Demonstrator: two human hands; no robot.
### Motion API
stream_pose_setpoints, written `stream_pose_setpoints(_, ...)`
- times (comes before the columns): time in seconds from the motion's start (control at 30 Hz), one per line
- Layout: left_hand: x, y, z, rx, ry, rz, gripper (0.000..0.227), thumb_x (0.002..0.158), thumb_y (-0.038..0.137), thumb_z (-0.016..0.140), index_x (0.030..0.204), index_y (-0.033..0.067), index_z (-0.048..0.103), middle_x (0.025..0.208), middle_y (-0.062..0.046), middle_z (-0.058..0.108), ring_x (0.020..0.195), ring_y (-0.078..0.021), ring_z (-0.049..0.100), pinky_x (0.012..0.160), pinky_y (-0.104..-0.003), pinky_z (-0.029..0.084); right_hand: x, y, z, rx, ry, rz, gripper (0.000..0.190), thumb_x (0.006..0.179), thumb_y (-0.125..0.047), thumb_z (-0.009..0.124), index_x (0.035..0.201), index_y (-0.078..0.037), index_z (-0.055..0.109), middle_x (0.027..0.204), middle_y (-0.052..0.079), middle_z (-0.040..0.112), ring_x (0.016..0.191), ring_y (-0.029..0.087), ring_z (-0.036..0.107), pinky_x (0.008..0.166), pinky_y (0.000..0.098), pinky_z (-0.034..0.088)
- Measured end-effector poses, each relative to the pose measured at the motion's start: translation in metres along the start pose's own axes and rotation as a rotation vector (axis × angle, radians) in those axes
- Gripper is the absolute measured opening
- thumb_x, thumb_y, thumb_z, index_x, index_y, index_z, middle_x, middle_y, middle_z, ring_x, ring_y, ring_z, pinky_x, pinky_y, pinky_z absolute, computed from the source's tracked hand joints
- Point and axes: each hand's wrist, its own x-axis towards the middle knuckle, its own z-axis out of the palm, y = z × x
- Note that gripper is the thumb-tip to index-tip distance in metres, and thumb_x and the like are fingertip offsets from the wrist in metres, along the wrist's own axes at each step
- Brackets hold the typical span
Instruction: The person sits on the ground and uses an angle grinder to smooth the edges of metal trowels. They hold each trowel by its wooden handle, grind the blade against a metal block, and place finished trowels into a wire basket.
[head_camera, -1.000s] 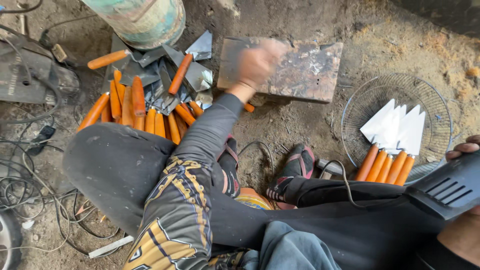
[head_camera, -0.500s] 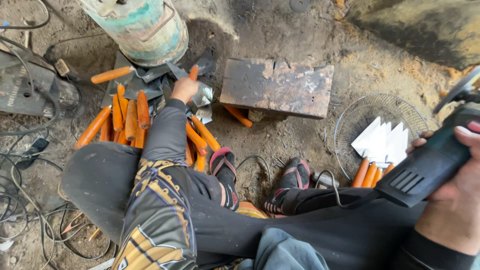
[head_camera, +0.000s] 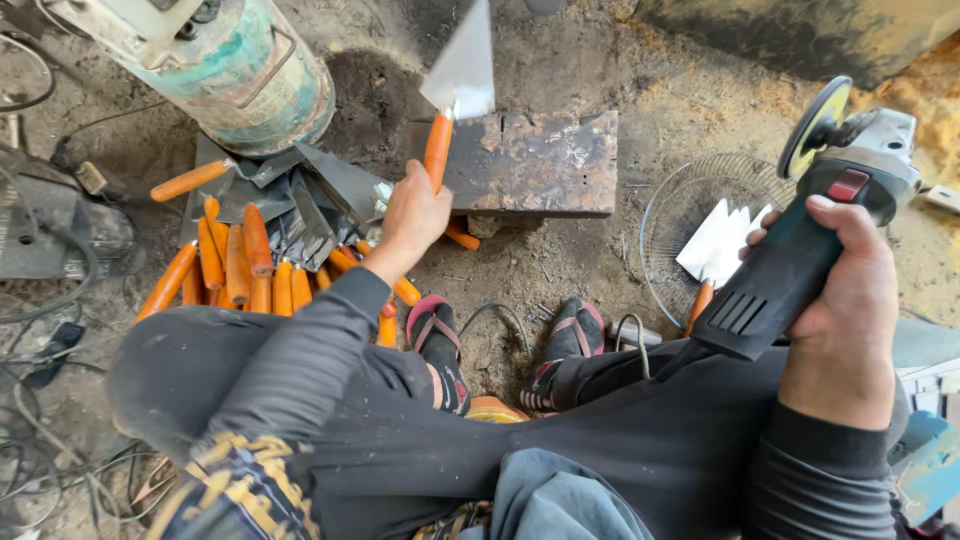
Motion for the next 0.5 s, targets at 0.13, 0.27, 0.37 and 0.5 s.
stream_pose_setpoints(0.13, -0.065, 0.046, 0.017, -0.217, 0.138, 0.011, 0.039, 0.095, 0.03, 0.064, 0.108, -0.0041, 0.05, 0.088, -0.03, 0.069, 0.082, -0.0485, 0.069, 0.07, -0.056, 0.054, -0.002, 0.01, 0.02, -0.12, 0.006, -0.109, 0.034, 0.089, -0.01, 0.066, 0.121, -0.006, 0.055, 0.092, 0.011, 0.064, 0.075, 0.026, 0.069, 0.066, 0.0428, 0.06)
stream_pose_setpoints(0.27, -0.127, 0.074, 0.067, -0.318, -0.004, -0.118, 0.064, 0.098, 0.053, 0.054, 0.126, -0.0039, 0.043, 0.085, -0.03, 0.069, 0.077, -0.0482, 0.07, 0.067, -0.057, 0.054, 0.008, 0.037, 0.048, -0.416, -0.149, -0.245, 0.041, 0.083, 0.001, 0.069, 0.121, -0.002, 0.055, 0.093, 0.009, 0.063, 0.072, 0.022, 0.066, 0.063, 0.0352, 0.058)
stream_pose_setpoints(0.37, -0.14, 0.067, 0.095, -0.292, -0.049, -0.152, 0.06, 0.1, 0.054, 0.052, 0.119, -0.0024, 0.046, 0.082, -0.029, 0.07, 0.074, -0.0476, 0.069, 0.065, -0.057, 0.053, 0.021, 0.066, 0.068, -0.869, -0.304, -0.629, 0.055, 0.079, -0.003, 0.08, 0.127, 0.004, 0.053, 0.11, 0.015, 0.07, 0.095, 0.024, 0.068, 0.083, 0.0358, 0.056)
stream_pose_setpoints(0.5, -0.134, 0.062, 0.112, -0.635, -0.097, -0.358, 0.041, 0.096, 0.031, 0.06, 0.114, -0.0022, 0.045, 0.078, -0.023, 0.068, 0.064, -0.0383, 0.071, 0.053, -0.052, 0.055, 0.033, 0.101, 0.093, -1.459, -0.199, -0.324, 0.066, 0.076, -0.025, 0.084, 0.124, 0.002, 0.048, 0.103, 0.027, 0.072, 0.096, 0.041, 0.072, 0.085, 0.0469, 0.057)
